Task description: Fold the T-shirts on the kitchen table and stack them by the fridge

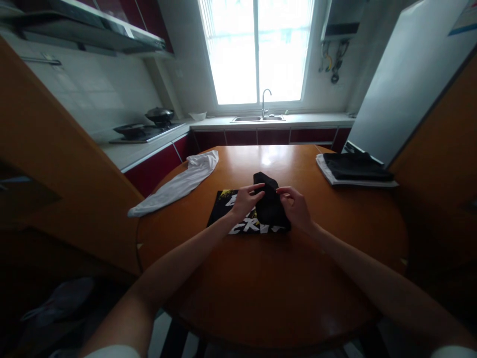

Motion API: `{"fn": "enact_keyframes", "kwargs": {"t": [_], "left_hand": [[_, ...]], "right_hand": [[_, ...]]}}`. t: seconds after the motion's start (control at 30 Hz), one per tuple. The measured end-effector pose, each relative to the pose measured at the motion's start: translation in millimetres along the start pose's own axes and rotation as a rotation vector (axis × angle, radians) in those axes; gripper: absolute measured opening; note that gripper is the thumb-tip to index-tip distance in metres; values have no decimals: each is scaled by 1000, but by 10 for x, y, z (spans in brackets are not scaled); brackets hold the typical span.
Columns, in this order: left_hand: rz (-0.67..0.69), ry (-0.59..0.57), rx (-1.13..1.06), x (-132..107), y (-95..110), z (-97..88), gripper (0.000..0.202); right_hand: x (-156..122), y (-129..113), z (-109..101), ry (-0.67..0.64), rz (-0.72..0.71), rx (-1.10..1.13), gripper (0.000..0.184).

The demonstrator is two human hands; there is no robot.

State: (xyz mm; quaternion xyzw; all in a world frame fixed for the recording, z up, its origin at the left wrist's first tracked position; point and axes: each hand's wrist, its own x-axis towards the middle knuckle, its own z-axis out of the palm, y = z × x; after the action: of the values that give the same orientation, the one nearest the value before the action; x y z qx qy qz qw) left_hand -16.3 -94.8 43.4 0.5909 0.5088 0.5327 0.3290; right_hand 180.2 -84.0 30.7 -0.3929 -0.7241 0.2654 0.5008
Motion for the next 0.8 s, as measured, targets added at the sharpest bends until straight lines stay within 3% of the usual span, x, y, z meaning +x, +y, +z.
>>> {"fn": "enact_keyframes", "kwargs": {"t": [0.1,0.2,0.33,0.57,0.8], "left_hand": [[-48,33,-100,47,149,-240,55],[-79,61,-120,58,232,-515,61],[-120,70,-80,15,145,-877,64],[-228,20,14,-81,-259,-1343,66],[-319,-33,52,-62,-330,-1533,66]], "right_hand": [[-85,-91,5,-64,-169,-72,33],[-180,-152,66,-223,-332,-173,49],[-276,-121,232,-410,-467,-294,70],[-356,-6,380,-504,-450,-334,78],[-391,-22,394,-534,-472,-337,81]]}}
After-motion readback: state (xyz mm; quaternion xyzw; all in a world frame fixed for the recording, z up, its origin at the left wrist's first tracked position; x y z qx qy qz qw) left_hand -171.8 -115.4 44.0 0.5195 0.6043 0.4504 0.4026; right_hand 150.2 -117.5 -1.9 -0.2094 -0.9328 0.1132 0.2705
